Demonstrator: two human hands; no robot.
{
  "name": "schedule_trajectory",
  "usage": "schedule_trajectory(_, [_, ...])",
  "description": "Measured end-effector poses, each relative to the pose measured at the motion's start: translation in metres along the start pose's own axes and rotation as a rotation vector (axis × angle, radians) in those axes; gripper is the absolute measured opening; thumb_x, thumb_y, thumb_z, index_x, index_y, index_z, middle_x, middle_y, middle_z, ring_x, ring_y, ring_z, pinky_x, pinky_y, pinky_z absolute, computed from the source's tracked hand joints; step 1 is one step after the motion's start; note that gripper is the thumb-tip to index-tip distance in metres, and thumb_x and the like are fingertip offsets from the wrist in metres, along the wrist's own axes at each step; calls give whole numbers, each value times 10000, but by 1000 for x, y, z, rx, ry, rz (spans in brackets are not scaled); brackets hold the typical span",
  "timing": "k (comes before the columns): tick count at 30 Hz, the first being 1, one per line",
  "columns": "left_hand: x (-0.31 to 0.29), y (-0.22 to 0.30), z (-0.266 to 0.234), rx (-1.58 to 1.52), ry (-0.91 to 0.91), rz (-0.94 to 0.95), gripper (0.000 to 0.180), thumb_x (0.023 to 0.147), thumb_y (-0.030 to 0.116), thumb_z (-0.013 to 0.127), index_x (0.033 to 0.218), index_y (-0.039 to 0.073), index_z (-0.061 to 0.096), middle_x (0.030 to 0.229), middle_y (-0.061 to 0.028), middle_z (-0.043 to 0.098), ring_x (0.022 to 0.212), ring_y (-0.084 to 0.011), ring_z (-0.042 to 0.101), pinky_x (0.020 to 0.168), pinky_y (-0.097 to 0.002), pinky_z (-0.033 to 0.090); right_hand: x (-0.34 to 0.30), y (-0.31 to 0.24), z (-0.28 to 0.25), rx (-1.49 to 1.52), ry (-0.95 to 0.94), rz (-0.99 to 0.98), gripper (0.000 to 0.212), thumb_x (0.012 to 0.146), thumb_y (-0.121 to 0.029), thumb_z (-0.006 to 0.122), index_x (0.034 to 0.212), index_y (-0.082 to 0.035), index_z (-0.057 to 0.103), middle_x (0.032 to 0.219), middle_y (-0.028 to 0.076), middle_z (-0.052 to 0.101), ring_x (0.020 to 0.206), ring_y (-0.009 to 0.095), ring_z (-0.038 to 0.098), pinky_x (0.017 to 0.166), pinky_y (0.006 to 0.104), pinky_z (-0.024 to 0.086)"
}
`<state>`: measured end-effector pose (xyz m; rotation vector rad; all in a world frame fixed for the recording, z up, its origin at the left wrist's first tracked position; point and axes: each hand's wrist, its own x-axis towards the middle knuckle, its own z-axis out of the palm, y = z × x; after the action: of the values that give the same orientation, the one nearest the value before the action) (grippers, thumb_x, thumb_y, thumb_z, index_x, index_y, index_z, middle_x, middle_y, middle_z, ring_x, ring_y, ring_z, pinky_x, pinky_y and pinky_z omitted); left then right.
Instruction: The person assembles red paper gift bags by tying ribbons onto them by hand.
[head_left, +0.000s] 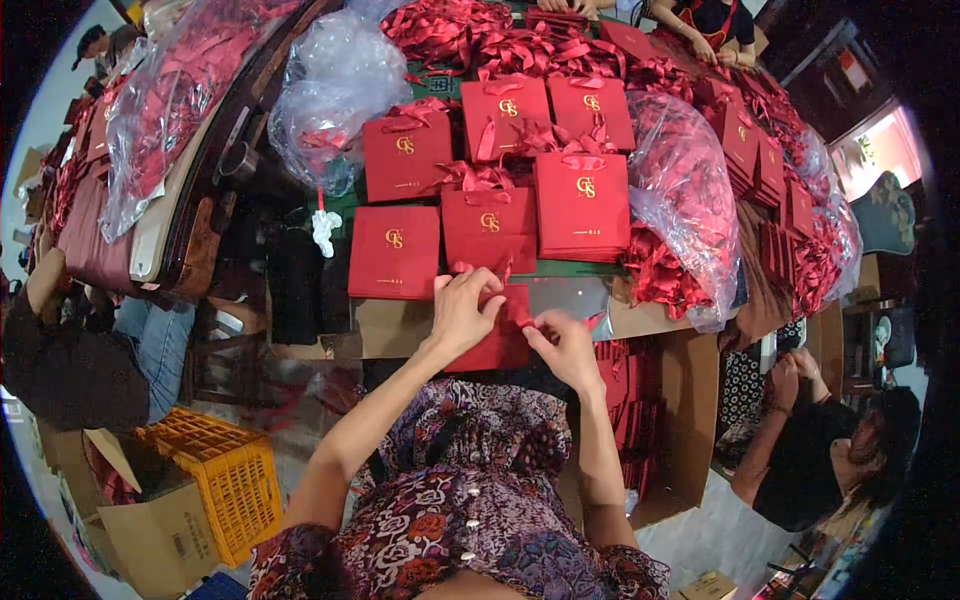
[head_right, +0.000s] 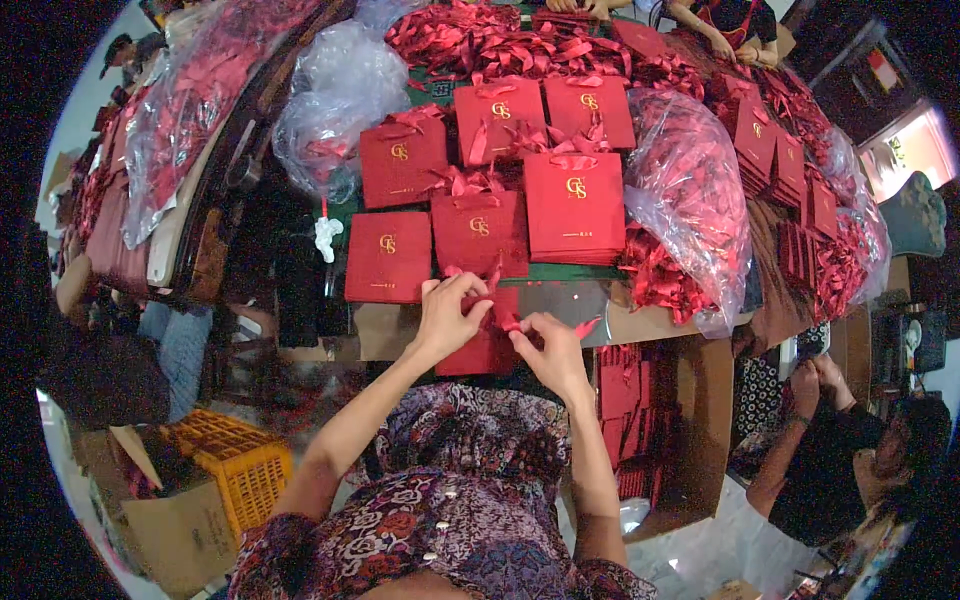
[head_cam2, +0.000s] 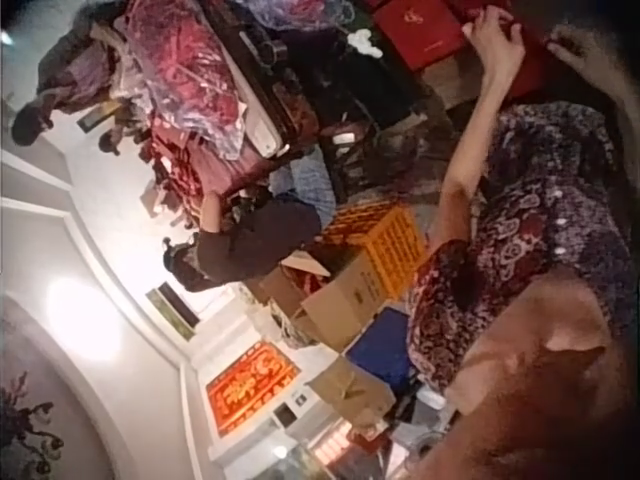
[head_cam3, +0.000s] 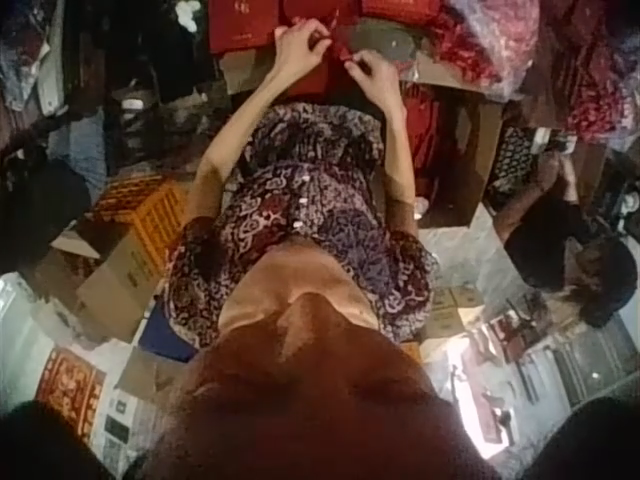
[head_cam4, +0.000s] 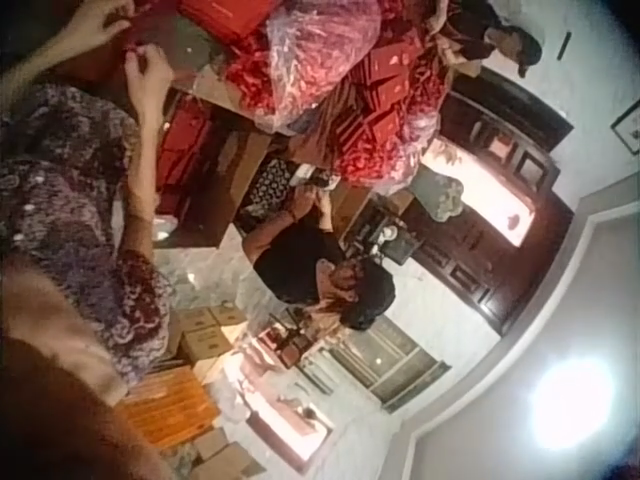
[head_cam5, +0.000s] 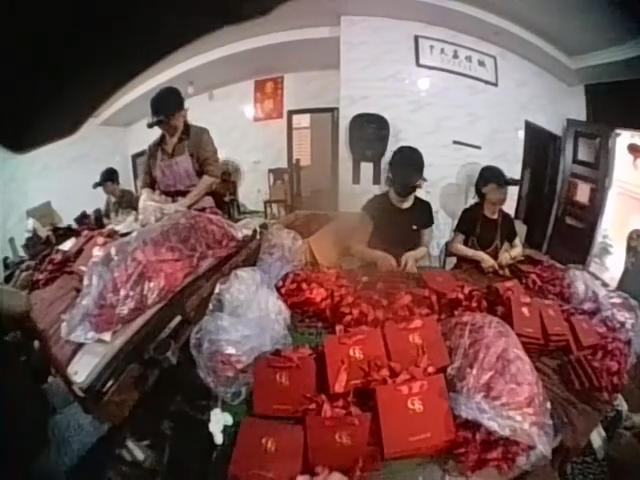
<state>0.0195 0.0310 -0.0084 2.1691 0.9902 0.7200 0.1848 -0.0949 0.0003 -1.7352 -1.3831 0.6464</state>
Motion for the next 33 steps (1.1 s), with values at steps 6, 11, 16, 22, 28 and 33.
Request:
schedule_trajectory(6, [-8, 8, 16, 125, 200, 129, 245, 844, 140, 666, 1076, 94, 606, 1076, -112, 594, 1058, -322, 542, 905, -448, 367, 17, -13, 14, 387, 35, 222, 134, 935, -134, 658, 926, -1, 642, 706, -19, 595, 664, 43, 519, 605, 235, 440])
schedule_trajectory(11, [-46, 31, 30, -410, 1, -106, 367, 966, 117, 584, 1267, -7, 414, 1161, -179, 604, 1119, -274, 600, 957, -376, 453, 28, -6, 31, 578, 94, 263, 87, 936, -97, 649, 933, -11, 660, 756, -26, 625, 693, 29, 542, 623, 217, 448])
schedule_trajectory(16, [-72, 33, 22, -446, -200, -304, 362, 963, 79, 569, 1271, 9, 392, 915, -98, 635, 899, -191, 643, 794, -334, 496, 38, 8, 30, 499, 225, 226, 83, 951, -138, 648, 944, -62, 617, 747, -46, 587, 571, 23, 496, 476, 193, 393])
schedule_trajectory(22, [-82, 5, 5, -510, -278, -299, 233, 935, 118, 639, 1126, 43, 531, 811, -62, 608, 718, -151, 595, 650, -306, 481, 31, 50, 19, 373, 375, 172, 133, 946, -165, 640, 949, -34, 611, 727, -3, 581, 573, 73, 518, 501, 240, 427])
schedule_trajectory(28, [-70, -14, -13, -502, -267, -305, 115, 932, 117, 659, 964, 9, 635, 790, 2, 614, 716, -64, 553, 634, -262, 466, 15, -10, 5, -235, 370, -88, 311, 836, -131, 728, 1088, -16, 589, 1022, 166, 597, 986, 337, 586, 848, 411, 478])
schedule_trajectory(33, [-51, -20, -12, -463, -242, -194, 113, 968, 93, 602, 1023, 6, 648, 876, -19, 644, 831, -62, 596, 716, -238, 495, 8, -48, 20, 25, -118, -185, 379, 828, -172, 753, 1154, -58, 598, 1115, 116, 602, 1052, 322, 620, 849, 399, 517])
